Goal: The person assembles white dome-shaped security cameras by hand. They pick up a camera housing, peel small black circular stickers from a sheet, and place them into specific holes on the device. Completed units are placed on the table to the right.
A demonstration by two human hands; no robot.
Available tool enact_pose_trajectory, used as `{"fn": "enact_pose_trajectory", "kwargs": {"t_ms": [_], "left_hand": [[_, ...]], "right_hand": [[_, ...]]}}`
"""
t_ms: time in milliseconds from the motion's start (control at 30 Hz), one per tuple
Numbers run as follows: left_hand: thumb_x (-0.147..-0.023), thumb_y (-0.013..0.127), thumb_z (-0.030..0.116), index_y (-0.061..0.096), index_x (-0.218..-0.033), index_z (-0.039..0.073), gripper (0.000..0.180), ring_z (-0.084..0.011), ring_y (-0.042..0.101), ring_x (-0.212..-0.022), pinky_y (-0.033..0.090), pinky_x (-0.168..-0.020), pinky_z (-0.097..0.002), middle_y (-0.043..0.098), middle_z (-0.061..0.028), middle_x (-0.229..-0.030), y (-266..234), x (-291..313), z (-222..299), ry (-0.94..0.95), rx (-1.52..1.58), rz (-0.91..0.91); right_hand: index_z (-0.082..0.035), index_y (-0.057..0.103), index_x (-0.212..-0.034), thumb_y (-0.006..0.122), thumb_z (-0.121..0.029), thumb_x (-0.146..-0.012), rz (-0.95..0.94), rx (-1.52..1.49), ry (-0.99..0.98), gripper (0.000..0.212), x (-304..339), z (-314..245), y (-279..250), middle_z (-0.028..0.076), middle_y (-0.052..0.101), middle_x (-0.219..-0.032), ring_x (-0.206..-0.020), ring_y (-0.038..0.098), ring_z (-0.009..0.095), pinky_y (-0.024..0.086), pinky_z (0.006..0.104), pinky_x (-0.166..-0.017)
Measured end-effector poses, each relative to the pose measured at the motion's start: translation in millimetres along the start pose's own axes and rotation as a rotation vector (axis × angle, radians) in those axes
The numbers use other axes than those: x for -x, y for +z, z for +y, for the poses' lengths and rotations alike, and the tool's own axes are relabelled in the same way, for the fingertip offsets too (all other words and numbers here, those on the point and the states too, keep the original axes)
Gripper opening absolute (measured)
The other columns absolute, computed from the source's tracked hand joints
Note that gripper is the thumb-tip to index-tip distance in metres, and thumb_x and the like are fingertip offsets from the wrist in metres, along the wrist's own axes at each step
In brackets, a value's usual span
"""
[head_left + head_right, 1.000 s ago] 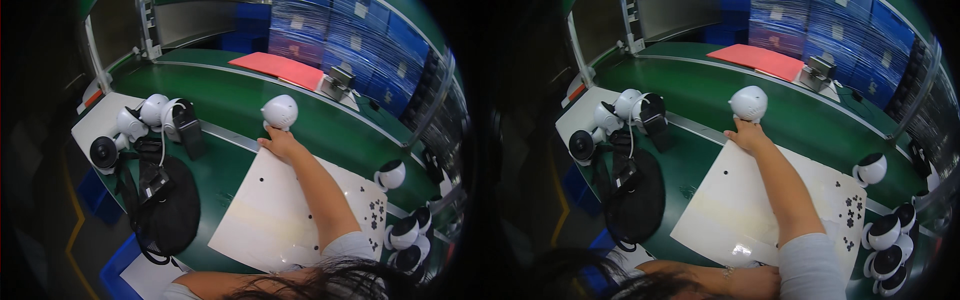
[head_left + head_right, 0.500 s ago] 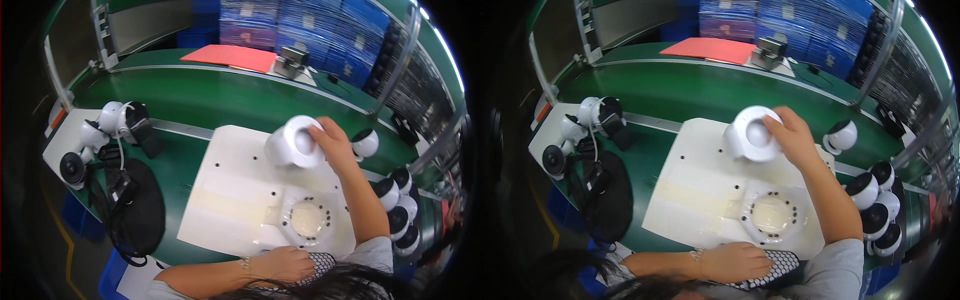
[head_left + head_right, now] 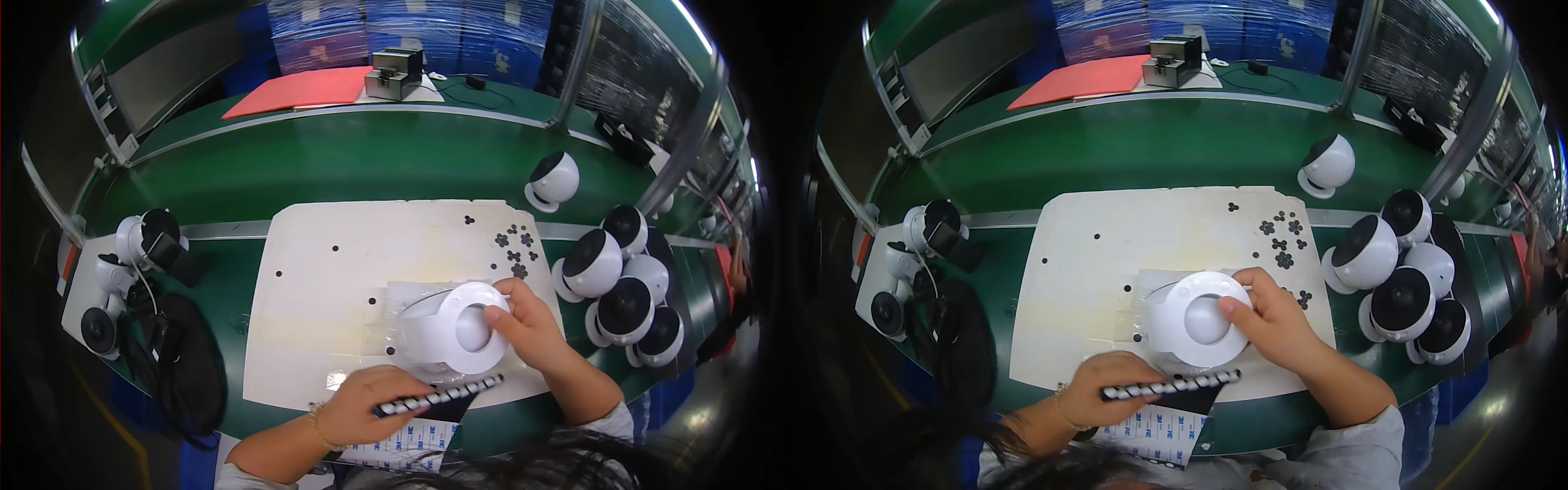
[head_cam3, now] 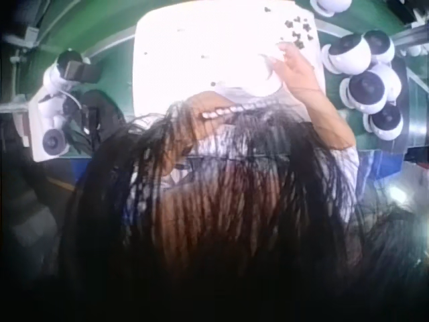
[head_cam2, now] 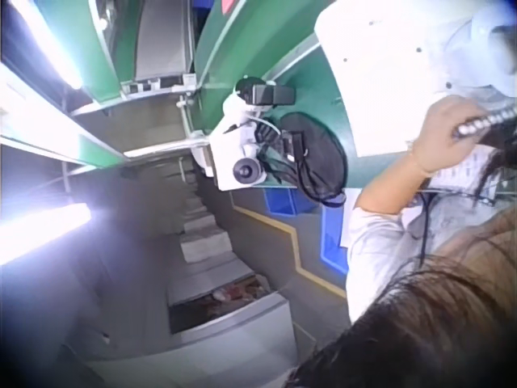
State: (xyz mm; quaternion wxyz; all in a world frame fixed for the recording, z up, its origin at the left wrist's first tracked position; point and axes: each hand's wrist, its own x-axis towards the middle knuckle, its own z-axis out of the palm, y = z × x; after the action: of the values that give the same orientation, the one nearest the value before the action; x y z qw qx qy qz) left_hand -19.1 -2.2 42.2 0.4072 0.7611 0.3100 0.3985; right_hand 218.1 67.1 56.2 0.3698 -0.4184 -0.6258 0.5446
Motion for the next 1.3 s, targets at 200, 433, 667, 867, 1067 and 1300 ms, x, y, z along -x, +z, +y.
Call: {"fn": "enact_pose_trajectory", "kwargs": {"t_ms": [200,433,667,867,1067,1300], "left_hand": [[-0.071,0.067,0.003,0.062,-0.083,-0.001,0.014,-0.0113,0.055,-0.065,0.043,-0.058,-0.0223,0.061,-0.0084,-0.074,0.9,5.0,8.0,-0.312,0.203,0.213],[-0.067,0.07,0.001,0.063,-0.079,-0.002,0.014,-0.013,0.057,-0.059,0.043,-0.055,-0.023,0.061,-0.0093,-0.067,3.8,7.2,4.4,-0.189,0.139,0.289],[-0.063,0.07,-0.001,0.065,-0.075,0.0,0.013,-0.0174,0.055,-0.054,0.042,-0.051,-0.0251,0.06,-0.008,-0.063,-0.1,0.8,9.2,-0.092,-0.063,0.274],[-0.063,0.07,-0.001,0.065,-0.075,0.0,0.013,-0.017,0.056,-0.055,0.042,-0.051,-0.025,0.061,-0.0081,-0.064,1.2,2.8,7.0,-0.12,-0.047,0.295],[-0.063,0.07,0.0,0.065,-0.076,-0.001,0.014,-0.0173,0.055,-0.054,0.041,-0.05,-0.0261,0.061,-0.0082,-0.064,3.7,3.5,9.2,-0.111,-0.013,0.263],[-0.062,0.071,0.001,0.065,-0.075,0.0,0.014,-0.0175,0.054,-0.052,0.04,-0.048,-0.026,0.059,-0.0074,-0.062,7.1,4.5,8.0,-0.118,-0.045,0.284]], "right_hand": [[-0.008,0.05,-0.107,0.074,-0.02,-0.064,-0.018,0.58,-0.791,0.051,18.1,-28.7,-0.3,0.006,0.054,-0.095,-0.09,0.051,0.022,0.04,0.0352,-0.075],[-0.009,0.054,-0.104,0.07,-0.011,-0.068,-0.157,0.559,-0.746,0.04,25.8,-21.9,11.6,0.003,0.058,-0.081,-0.073,0.055,0.021,0.042,0.0305,-0.066],[-0.009,0.061,-0.093,0.07,-0.008,-0.067,-0.222,0.465,-0.576,0.027,25.5,-35.2,5.1,0.003,0.061,-0.086,-0.074,0.056,0.021,0.043,0.0311,-0.066],[-0.01,0.065,-0.082,0.07,-0.009,-0.064,-0.173,0.634,-0.823,0.019,24.0,-41.1,-2.1,0.001,0.061,-0.093,-0.084,0.054,0.019,0.042,0.0316,-0.073],[-0.012,0.062,-0.093,0.07,-0.007,-0.062,-0.138,0.548,-0.776,0.032,23.3,-40.0,6.3,0.0,0.059,-0.092,-0.088,0.052,0.02,0.038,0.0319,-0.072],[-0.011,0.059,-0.098,0.066,-0.003,-0.065,-0.219,0.638,-0.847,0.034,29.0,-35.8,8.8,0.001,0.059,-0.088,-0.083,0.052,0.02,0.037,0.0314,-0.068]]}}
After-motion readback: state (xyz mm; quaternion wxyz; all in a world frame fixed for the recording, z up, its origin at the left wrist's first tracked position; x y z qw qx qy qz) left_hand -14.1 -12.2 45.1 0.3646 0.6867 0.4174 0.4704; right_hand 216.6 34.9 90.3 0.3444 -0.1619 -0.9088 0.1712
